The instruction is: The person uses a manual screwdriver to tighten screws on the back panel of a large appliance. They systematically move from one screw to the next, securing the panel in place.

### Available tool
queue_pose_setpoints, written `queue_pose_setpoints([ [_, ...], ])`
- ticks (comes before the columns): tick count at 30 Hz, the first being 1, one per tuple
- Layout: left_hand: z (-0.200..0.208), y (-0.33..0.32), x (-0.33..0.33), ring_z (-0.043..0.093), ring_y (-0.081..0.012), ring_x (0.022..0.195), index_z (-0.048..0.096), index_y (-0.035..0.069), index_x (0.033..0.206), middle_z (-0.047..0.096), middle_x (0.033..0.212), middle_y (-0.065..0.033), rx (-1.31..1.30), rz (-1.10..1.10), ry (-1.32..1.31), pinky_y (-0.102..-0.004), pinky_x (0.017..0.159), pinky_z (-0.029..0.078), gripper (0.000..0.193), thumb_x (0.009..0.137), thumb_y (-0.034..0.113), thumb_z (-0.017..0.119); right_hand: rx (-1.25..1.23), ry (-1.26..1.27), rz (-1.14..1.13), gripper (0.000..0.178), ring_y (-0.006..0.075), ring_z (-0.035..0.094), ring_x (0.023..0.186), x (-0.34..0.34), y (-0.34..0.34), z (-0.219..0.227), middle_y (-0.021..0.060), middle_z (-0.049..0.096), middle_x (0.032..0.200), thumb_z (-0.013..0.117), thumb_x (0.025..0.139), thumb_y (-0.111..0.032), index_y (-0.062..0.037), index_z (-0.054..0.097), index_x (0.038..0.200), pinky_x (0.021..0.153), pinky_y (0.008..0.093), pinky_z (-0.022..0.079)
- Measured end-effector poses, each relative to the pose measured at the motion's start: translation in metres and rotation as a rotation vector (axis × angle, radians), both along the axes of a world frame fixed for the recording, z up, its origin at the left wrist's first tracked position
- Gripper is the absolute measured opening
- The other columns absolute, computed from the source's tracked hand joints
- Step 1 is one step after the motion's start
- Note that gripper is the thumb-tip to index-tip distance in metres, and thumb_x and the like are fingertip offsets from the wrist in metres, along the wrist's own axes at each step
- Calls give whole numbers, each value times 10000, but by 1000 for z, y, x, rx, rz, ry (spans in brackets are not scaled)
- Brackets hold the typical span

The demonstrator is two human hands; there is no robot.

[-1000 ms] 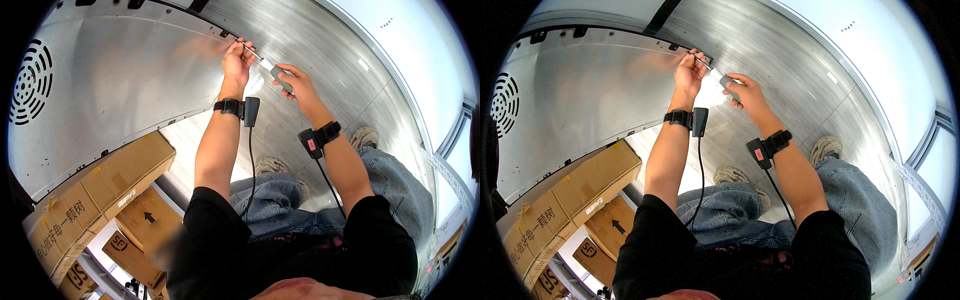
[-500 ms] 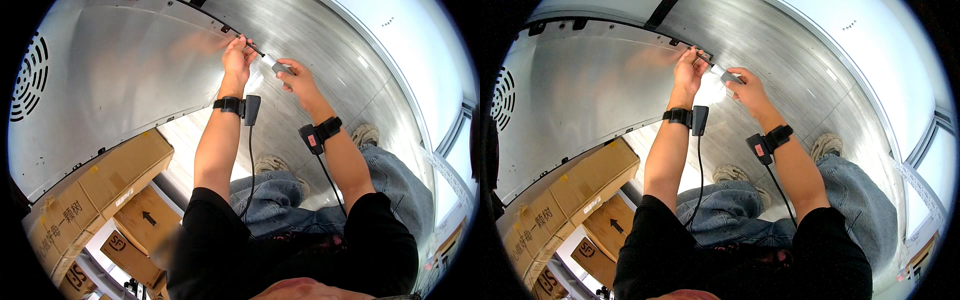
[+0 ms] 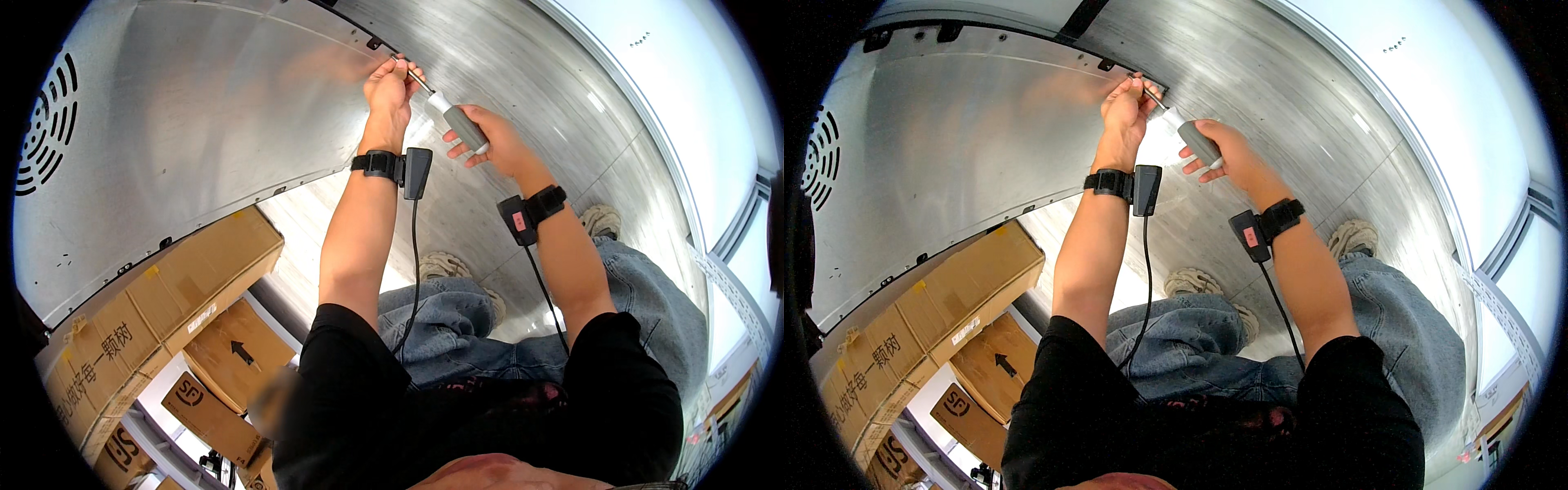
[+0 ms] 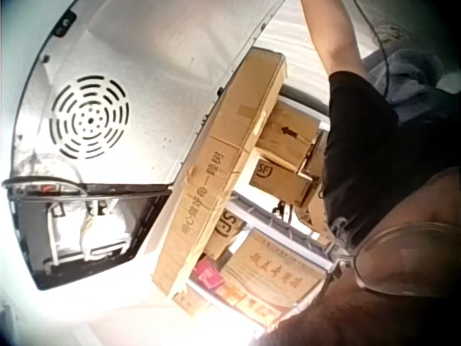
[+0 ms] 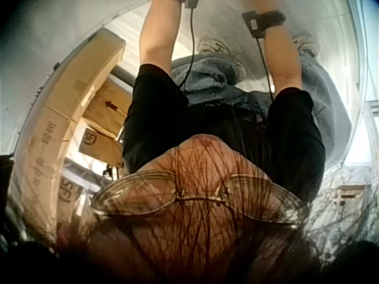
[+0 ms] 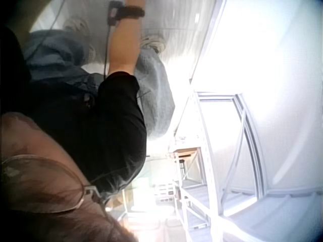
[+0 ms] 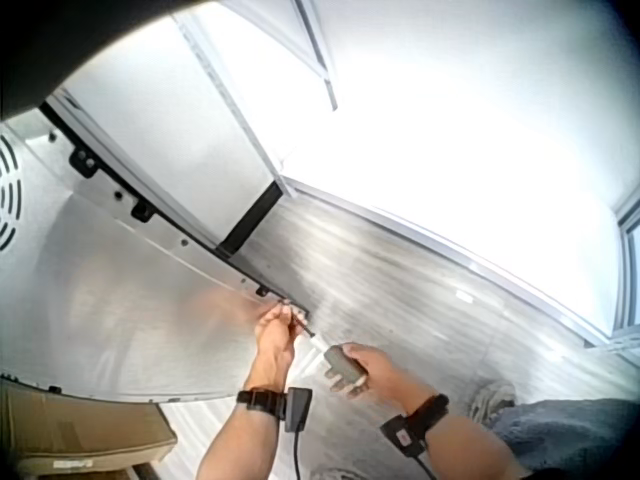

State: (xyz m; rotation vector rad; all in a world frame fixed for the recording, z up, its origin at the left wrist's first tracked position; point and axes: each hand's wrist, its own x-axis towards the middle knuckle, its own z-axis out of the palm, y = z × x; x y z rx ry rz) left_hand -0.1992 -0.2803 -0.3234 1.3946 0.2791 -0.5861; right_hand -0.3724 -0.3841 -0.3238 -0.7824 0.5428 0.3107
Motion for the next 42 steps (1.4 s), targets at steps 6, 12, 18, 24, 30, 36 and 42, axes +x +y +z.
queue_pose_setpoints([
  [6,1,-3,-3,623,-176,691,573,0,980,618,828,-78,-69,53,23,-275,586,539,94,924,71,547,-333,-3,-18,451,191,635,757,3,9,-9,121,605,999,598,872,-220,-38,482,1269,619,326,529],
  [12,-1,-4,-3,592,-141,659,587,31,946,616,807,-44,57,49,-1,-267,553,494,104,876,91,633,-715,-64,-35,518,182,616,779,9,23,-21,135,576,989,724,750,-102,7,511,1209,567,316,496],
  [18,-5,-6,2,571,-133,616,599,26,914,615,780,-39,121,84,-26,-266,537,478,49,879,56,616,-444,56,32,477,170,618,793,10,18,-9,82,590,954,690,805,-240,-38,523,1204,609,315,526],
  [24,-2,-7,-1,576,-156,602,589,1,898,610,774,-74,-2,78,-47,-279,530,483,90,928,20,506,-92,84,16,473,173,624,851,4,0,-12,60,594,987,636,843,-283,-72,512,1247,651,328,537],
  [30,0,-7,-1,577,-158,619,585,8,886,604,767,-72,-54,124,-7,-287,552,484,64,914,50,545,-555,-19,57,513,213,614,862,8,7,-8,131,581,1040,699,772,-168,11,523,1219,605,304,520],
  [36,-1,-9,0,573,-160,654,585,-8,912,605,784,-70,132,74,-59,-287,604,488,67,894,57,587,-944,-109,-6,523,206,620,851,9,23,-32,133,589,1040,748,733,-201,7,550,1170,596,310,506],
  [42,3,-8,2,573,-174,665,576,-19,931,605,790,-80,54,63,-26,-298,618,497,84,926,28,507,-194,36,58,515,186,640,856,5,9,-6,103,615,1040,648,828,-302,-51,506,1254,637,329,535],
])
